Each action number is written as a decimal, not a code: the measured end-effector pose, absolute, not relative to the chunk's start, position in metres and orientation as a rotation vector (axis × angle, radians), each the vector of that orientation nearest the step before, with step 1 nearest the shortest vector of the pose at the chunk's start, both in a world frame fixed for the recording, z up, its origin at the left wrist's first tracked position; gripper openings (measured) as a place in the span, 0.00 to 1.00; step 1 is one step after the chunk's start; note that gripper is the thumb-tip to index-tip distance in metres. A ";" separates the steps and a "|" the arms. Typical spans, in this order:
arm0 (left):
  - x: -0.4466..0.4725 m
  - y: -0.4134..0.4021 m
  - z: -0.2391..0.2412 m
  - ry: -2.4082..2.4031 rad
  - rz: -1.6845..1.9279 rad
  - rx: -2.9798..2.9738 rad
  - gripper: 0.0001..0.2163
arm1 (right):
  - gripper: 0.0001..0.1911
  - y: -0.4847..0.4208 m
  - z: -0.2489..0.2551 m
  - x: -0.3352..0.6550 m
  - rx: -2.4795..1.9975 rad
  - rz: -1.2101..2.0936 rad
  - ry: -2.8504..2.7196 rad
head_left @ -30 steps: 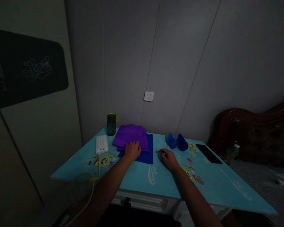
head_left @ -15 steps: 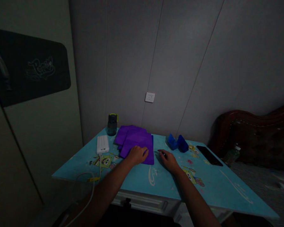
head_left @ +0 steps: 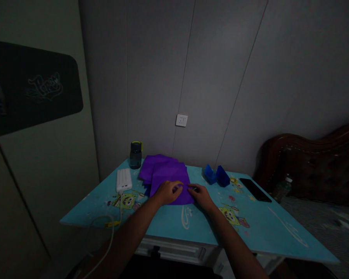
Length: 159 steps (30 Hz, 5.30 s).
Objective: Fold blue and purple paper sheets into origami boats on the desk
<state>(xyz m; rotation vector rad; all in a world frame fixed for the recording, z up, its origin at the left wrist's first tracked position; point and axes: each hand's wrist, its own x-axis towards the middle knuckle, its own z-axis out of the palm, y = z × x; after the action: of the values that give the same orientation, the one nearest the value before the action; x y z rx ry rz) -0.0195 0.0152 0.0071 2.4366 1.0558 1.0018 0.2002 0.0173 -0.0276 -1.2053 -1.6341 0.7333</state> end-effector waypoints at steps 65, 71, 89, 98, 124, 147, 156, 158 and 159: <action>-0.036 0.025 0.025 1.846 0.831 2.704 0.17 | 0.21 0.022 -0.009 0.256 -0.682 0.774 -0.665; -0.027 0.003 0.022 1.584 0.640 2.863 0.20 | 0.23 0.021 -0.010 0.256 -0.675 0.816 -0.669; -0.029 0.018 0.000 1.503 0.261 2.571 0.45 | 0.25 0.019 -0.006 0.253 -0.650 0.856 -0.638; -0.028 0.009 0.003 1.478 0.408 2.727 0.32 | 0.24 0.013 0.001 0.247 -0.645 0.912 -0.602; -0.045 0.048 -0.006 0.694 1.263 1.123 0.24 | 0.24 -0.015 0.012 0.219 -0.885 1.416 -1.049; -0.045 0.048 -0.010 0.664 0.920 1.003 0.32 | 0.16 0.007 -0.010 0.243 -0.923 1.108 -1.115; -0.044 0.043 -0.008 0.616 0.954 1.174 0.27 | 0.18 0.007 -0.011 0.241 -0.977 0.884 -1.246; -0.043 0.043 -0.008 0.584 0.971 1.194 0.27 | 0.30 0.006 -0.008 0.237 -0.981 0.901 -1.171; -0.042 0.043 -0.009 0.560 0.983 1.193 0.28 | 0.34 0.005 -0.006 0.236 -1.000 0.909 -1.109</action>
<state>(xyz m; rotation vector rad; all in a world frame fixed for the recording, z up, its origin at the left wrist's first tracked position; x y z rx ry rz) -0.0424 0.0430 -0.0087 1.1927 0.5601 0.9831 0.2360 0.0050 -0.0065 -1.0000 -1.1087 0.9094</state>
